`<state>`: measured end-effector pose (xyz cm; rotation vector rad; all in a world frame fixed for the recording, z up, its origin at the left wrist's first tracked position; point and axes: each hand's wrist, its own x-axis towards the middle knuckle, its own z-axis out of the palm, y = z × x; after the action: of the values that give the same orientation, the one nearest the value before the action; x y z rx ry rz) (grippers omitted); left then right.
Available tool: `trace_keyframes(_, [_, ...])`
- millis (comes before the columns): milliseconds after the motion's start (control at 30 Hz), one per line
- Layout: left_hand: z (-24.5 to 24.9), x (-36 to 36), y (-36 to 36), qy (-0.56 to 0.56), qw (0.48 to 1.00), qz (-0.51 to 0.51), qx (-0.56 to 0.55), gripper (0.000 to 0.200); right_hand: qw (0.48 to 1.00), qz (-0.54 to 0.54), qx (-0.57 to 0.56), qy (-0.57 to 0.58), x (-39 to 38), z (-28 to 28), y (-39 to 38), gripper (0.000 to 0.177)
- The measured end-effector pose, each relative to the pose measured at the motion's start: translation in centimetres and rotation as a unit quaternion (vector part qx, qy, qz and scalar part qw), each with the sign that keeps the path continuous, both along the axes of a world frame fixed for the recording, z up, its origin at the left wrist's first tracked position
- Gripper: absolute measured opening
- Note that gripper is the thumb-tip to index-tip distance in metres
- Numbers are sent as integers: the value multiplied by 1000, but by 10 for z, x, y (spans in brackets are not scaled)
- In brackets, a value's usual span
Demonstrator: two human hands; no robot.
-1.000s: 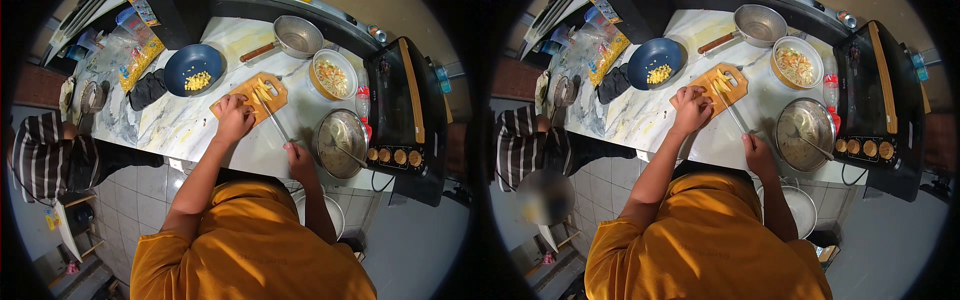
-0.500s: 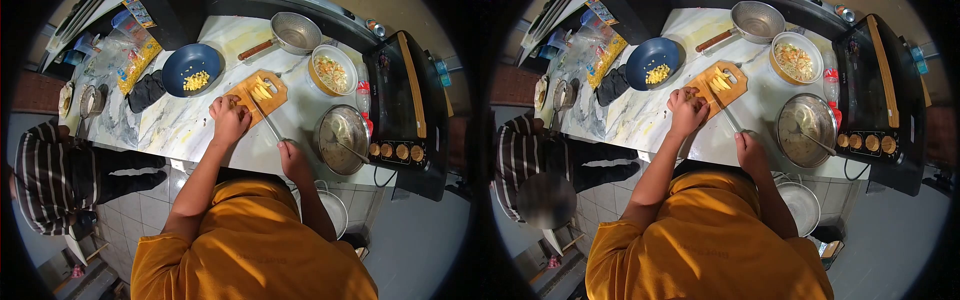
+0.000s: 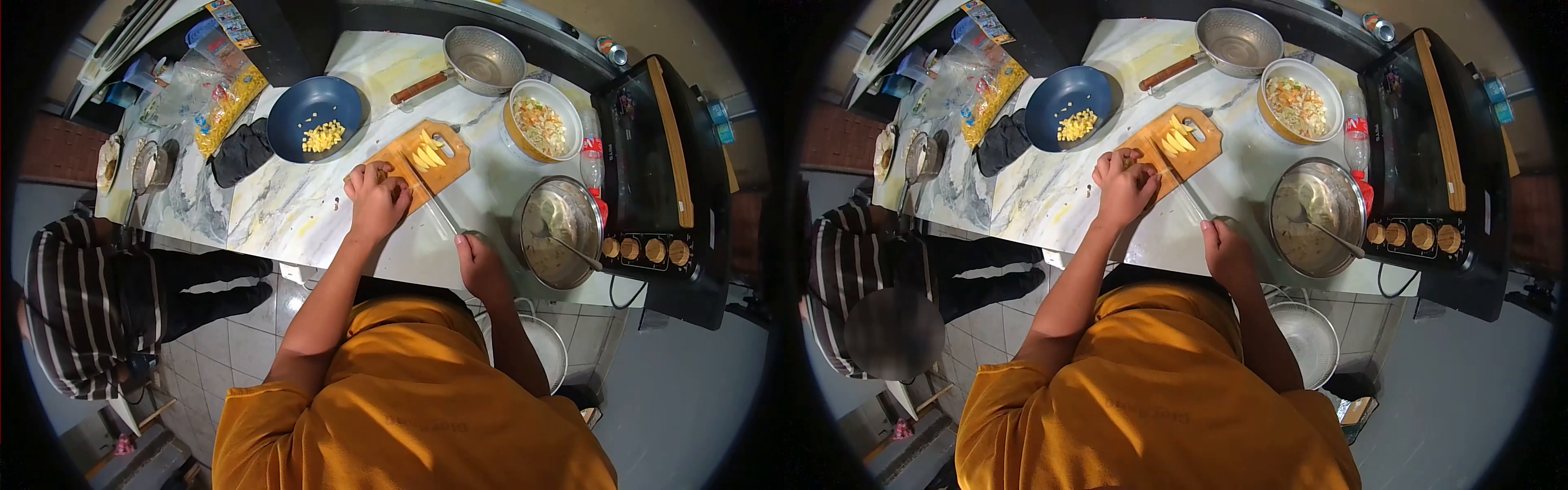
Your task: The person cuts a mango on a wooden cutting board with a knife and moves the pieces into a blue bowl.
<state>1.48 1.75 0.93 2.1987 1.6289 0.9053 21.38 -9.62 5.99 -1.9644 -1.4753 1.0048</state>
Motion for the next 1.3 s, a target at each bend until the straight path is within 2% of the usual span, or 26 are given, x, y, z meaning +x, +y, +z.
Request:
trace_keyframes(533, [8, 4, -2, -1, 1000, -7, -5, 14, 1000, 7, 22, 2, 6, -1, 2, 35])
trace_keyframes(1300, [-2, 9, -4, -6, 999, 36, -2, 13, 1000, -3, 9, -16, -1, 0, -1, 32])
